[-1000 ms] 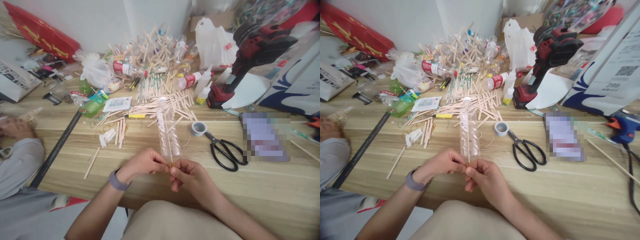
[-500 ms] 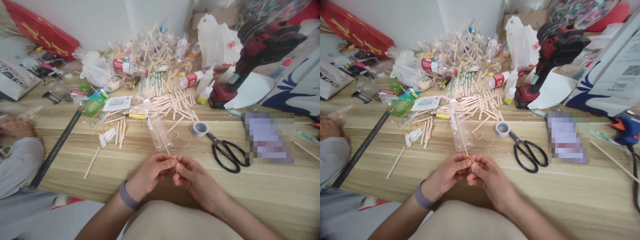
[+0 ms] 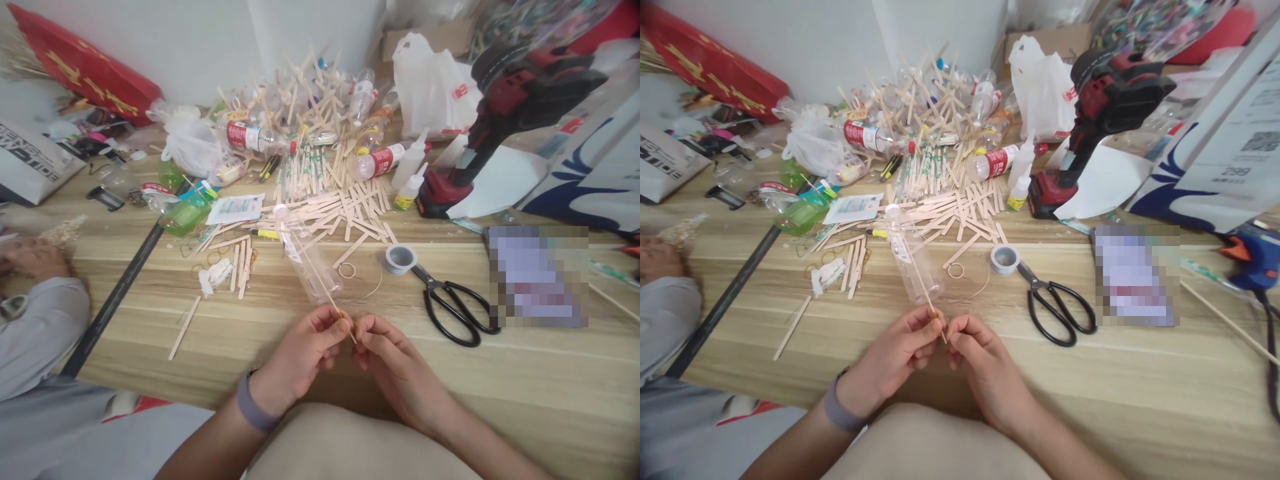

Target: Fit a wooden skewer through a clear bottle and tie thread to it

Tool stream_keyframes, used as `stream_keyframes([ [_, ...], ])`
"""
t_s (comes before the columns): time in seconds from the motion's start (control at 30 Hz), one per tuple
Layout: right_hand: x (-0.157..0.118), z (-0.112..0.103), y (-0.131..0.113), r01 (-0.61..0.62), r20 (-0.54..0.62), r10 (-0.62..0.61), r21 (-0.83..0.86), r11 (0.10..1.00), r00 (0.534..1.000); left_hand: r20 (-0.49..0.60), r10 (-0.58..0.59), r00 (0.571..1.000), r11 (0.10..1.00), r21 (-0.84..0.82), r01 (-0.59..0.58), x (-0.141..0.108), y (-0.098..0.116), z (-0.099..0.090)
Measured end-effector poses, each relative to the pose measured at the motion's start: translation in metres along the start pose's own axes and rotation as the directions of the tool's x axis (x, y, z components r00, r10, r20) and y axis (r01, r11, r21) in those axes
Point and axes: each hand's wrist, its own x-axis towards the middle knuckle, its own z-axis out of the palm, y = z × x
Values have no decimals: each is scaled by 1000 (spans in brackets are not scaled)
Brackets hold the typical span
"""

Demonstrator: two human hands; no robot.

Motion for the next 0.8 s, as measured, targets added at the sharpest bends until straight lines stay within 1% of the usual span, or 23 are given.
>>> stream_keyframes([
  [0.1,-3,-4,4,77,67,-83,98,992,994,-13,35,999,999,-14,-35,-2,1,6],
  [0.17,-3,-7,5,64,98,-84,192,979,992,-30,54,998,999,-4,-54,-3,1,10],
  [0.2,-4,-8,5,33,119,-63,241,970,991,-39,63,997,998,4,-63,-3,1,11],
  [0.27,-4,-10,3,-69,177,16,298,952,984,-64,84,994,996,35,-82,-2,0,12],
  [0.33,-3,-13,-3,-188,234,128,254,949,964,-92,114,989,990,93,-106,-2,-2,11],
  [0.4,-3,-15,-15,-257,234,232,84,963,944,-114,143,983,977,172,-123,-2,-4,8],
  [0.43,-3,-16,-22,-266,216,271,-49,963,938,-116,147,982,970,210,-120,-2,-5,7],
  [0.47,-2,-16,-30,-257,194,298,-210,943,935,-114,142,983,963,244,-111,-3,-6,7],
  [0.5,-1,-16,-39,-229,171,314,-388,893,934,-108,131,985,958,271,-98,-4,-7,6],
  [0.53,1,-16,-47,-188,149,323,-564,804,935,-103,116,988,953,290,-82,-5,-7,6],
  [0.57,2,-14,-55,-137,128,319,-711,690,939,-100,102,990,950,306,-66,-6,-7,6],
  [0.6,5,-12,-61,-91,108,306,-817,569,946,-102,92,991,946,319,-55,-7,-7,6],
  [0.63,7,-9,-66,-58,89,292,-886,459,952,-108,88,990,943,329,-48,-7,-7,7],
  [0.67,9,-7,-69,-35,78,278,-925,379,957,-118,88,989,942,334,-44,-7,-7,7],
  [0.7,11,-5,-70,-14,79,263,-943,332,962,-126,89,988,941,335,-42,-7,-7,7],
  [0.73,13,-3,-70,9,92,248,-948,317,964,-136,92,986,942,332,-42,-7,-7,8],
  [0.77,15,-2,-68,33,113,226,-943,331,967,-147,95,985,945,325,-43,-6,-7,7],
  [0.8,16,-2,-66,58,139,199,-928,369,970,-154,96,983,948,315,-43,-6,-8,7],
])
